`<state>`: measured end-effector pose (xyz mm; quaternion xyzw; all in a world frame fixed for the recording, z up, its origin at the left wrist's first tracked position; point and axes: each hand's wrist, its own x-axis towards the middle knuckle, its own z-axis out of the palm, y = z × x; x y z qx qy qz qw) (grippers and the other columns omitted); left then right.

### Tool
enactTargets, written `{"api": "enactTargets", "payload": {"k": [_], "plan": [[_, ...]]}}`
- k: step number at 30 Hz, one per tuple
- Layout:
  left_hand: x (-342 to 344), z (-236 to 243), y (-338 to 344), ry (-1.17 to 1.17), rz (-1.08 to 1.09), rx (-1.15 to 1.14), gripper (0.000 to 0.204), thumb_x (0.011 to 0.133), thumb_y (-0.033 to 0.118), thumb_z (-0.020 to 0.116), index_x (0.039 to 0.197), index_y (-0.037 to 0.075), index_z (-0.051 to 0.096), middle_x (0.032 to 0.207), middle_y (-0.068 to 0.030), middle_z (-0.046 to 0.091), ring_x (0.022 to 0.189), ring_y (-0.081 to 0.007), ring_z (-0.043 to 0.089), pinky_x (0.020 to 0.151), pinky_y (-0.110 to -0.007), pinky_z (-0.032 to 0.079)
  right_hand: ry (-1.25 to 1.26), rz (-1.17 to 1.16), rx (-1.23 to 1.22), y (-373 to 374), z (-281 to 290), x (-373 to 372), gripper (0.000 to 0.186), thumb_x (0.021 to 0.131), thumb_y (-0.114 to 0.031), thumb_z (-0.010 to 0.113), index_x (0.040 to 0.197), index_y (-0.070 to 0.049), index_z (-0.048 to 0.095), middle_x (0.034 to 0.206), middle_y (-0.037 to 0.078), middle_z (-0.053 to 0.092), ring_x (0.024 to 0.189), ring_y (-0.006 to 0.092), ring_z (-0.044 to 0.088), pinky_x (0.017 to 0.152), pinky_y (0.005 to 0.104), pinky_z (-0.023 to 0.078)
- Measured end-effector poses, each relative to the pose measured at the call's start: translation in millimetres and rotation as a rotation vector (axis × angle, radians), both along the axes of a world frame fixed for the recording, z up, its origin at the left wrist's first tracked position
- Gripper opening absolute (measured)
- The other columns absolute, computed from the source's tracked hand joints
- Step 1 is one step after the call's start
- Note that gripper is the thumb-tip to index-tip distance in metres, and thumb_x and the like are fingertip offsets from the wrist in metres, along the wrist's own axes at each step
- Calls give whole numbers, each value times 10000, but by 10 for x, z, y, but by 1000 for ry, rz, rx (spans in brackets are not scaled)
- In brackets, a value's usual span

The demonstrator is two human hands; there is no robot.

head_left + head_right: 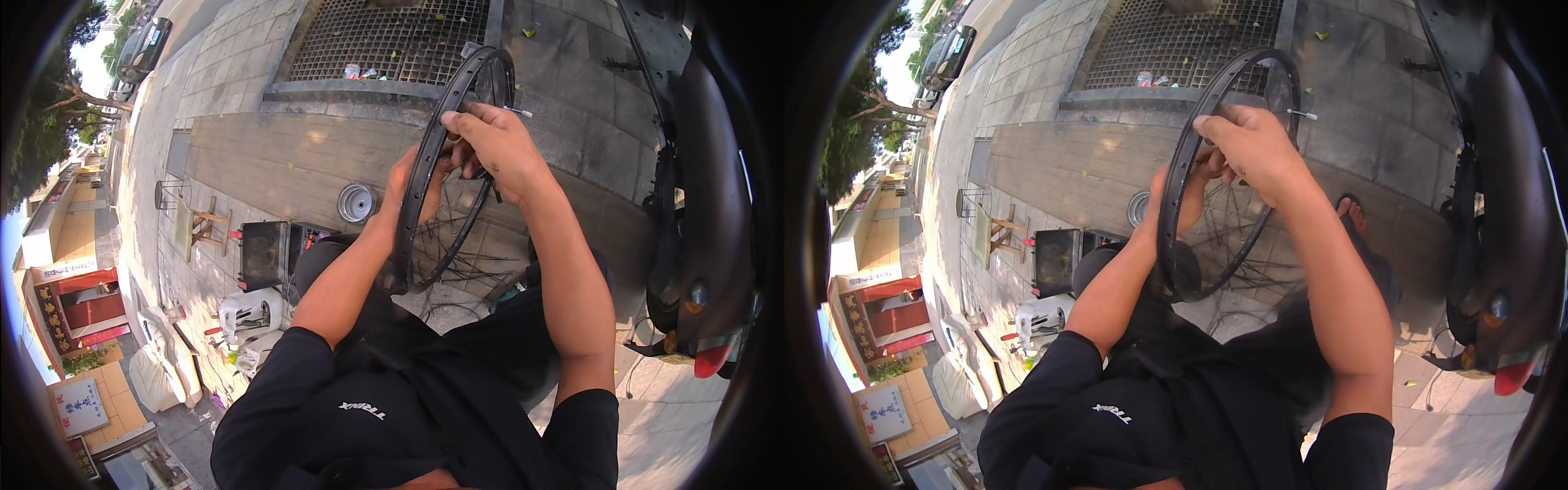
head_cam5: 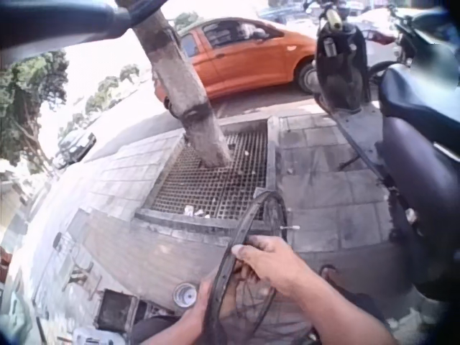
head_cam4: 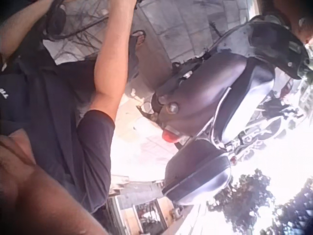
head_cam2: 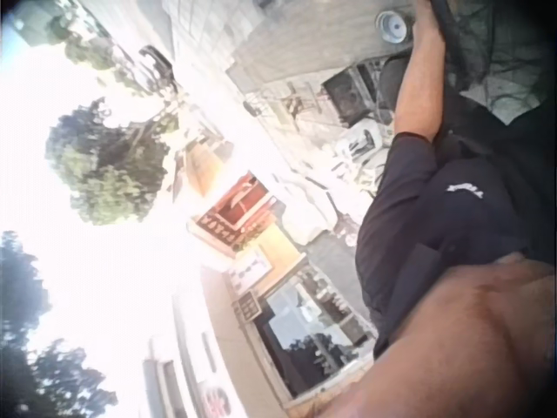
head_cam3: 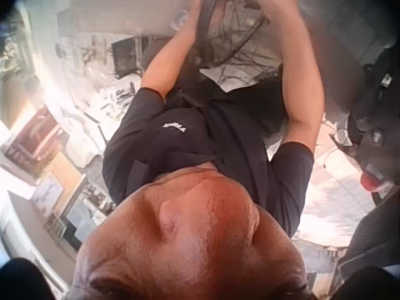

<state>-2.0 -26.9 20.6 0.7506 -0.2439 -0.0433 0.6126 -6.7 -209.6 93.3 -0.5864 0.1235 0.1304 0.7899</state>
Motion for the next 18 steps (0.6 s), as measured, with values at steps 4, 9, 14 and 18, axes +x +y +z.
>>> {"api": "enactTargets", "payload": {"k": [4, 9, 14, 18], "plan": [[138, -127, 80, -22, -23, 89, 203, 1089, 61, 563, 1228, -22, 685, 1107, -106, 735, 1048, -194, 698, 938, -333, 567, 3, 26, 3, -155, 14, -24, 265, 1050, -235, 608, 1112, 0, 714, 973, 112, 744, 710, 142, 689, 617, 288, 554], [269, -236, 224, -166, -64, 109, 225, 1041, 38, 616, 1237, -5, 718, 1152, -146, 749, 1041, -217, 715, 908, -349, 571, -56, 242, -263, -321, 92, -56, 250, 1005, -154, 564, 1088, 48, 684, 996, 128, 755, 872, 199, 719, 700, 366, 580], [167, -18, 137, -188, 78, 242, 223, 1020, 83, 665, 1210, 4, 754, 1108, -116, 755, 989, -184, 709, 854, -321, 556, -454, 289, -855, 0, -563, -132, 253, 936, -74, 582, 1112, 101, 628, 926, 250, 731, 856, 403, 726, 773, 483, 572], [74, -8, 119, 67, 142, 210, 239, 1039, 129, 662, 1218, 2, 756, 1076, -82, 760, 879, -125, 697, 745, -275, 545, -370, 394, -940, 200, -565, -135, 277, 920, -67, 579, 1129, 111, 605, 899, 320, 703, 877, 490, 710, 797, 523, 562]]}}
